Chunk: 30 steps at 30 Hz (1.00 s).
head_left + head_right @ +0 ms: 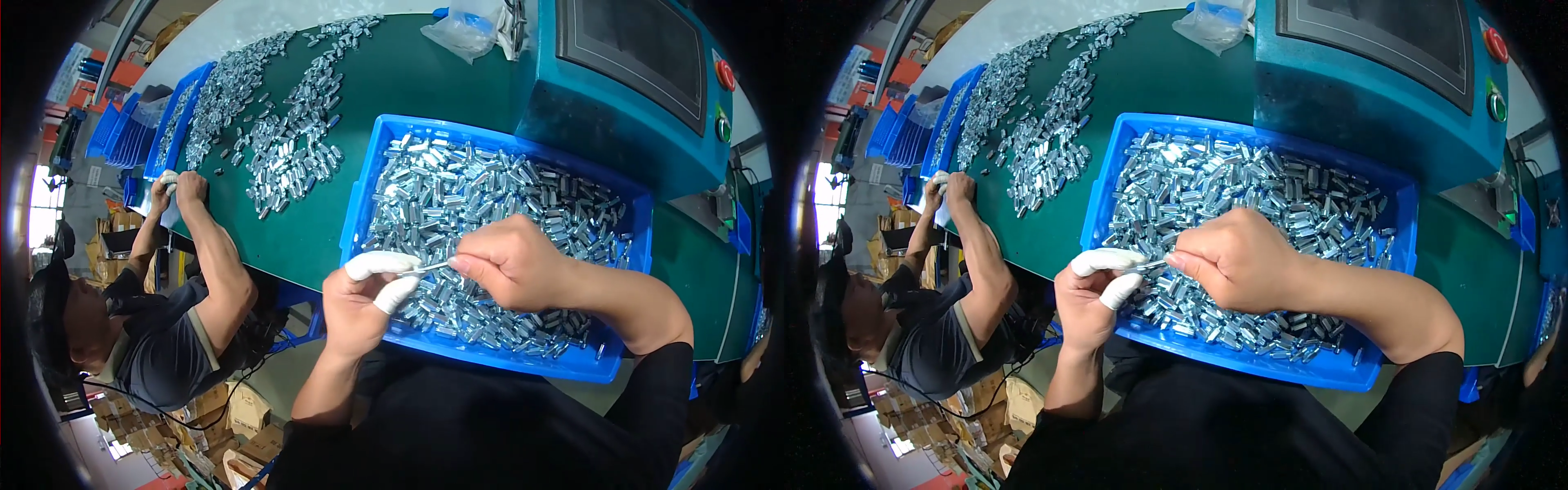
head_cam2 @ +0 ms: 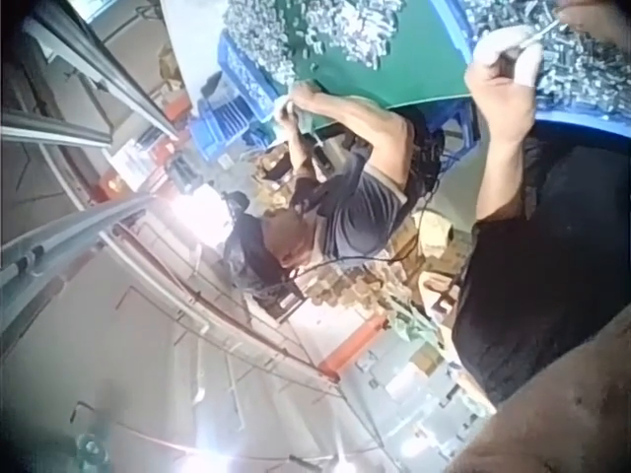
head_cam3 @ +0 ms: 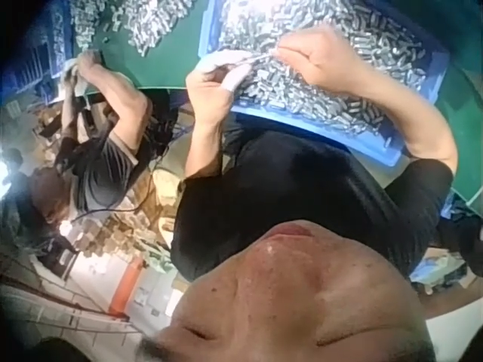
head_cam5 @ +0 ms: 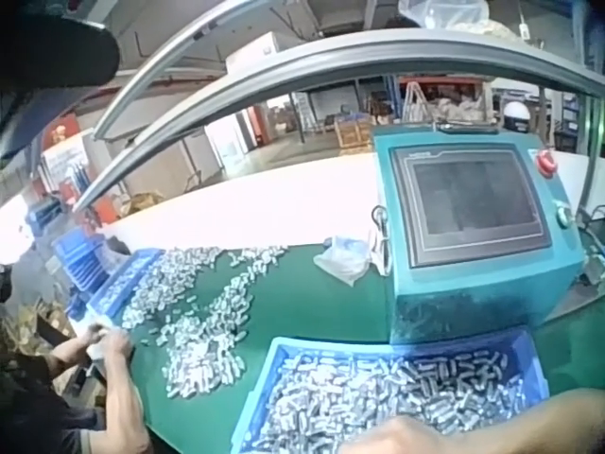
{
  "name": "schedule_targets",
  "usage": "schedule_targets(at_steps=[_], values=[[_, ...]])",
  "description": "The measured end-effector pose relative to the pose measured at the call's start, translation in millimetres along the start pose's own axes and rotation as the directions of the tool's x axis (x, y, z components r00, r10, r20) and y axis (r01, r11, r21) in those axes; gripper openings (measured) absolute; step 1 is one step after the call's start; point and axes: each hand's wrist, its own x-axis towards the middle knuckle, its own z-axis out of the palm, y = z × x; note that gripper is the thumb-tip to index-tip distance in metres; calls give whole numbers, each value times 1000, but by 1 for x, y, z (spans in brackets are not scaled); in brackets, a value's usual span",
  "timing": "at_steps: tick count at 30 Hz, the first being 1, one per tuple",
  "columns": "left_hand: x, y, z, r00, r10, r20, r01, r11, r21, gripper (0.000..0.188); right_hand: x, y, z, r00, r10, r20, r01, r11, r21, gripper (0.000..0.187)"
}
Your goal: Sorting and inspecting small metal components from a blue bin on a factory production floor.
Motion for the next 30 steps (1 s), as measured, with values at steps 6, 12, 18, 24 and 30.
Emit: schedule_targets(at_steps=[6,12,18,24,30], values=[[0,-11,5,998,-50,36,54,989,-139,17,-1,-4,2,985,-161,-56,148,971,-190,12],[-3,-4,8,983,-111,144,128,986,-108,14,-5,-3,12,981,-192,27,194,961,-196,13],[-5,-6,9,973,157,170,-179,976,121,14,-4,-20,7,927,223,303,-332,863,380,32],[2,0,13,916,320,240,-390,850,354,20,-1,-17,-2,901,308,306,-412,829,379,40],[-3,7,-1,959,268,95,-279,826,490,16,3,-16,-20,949,266,168,-311,876,369,41]])
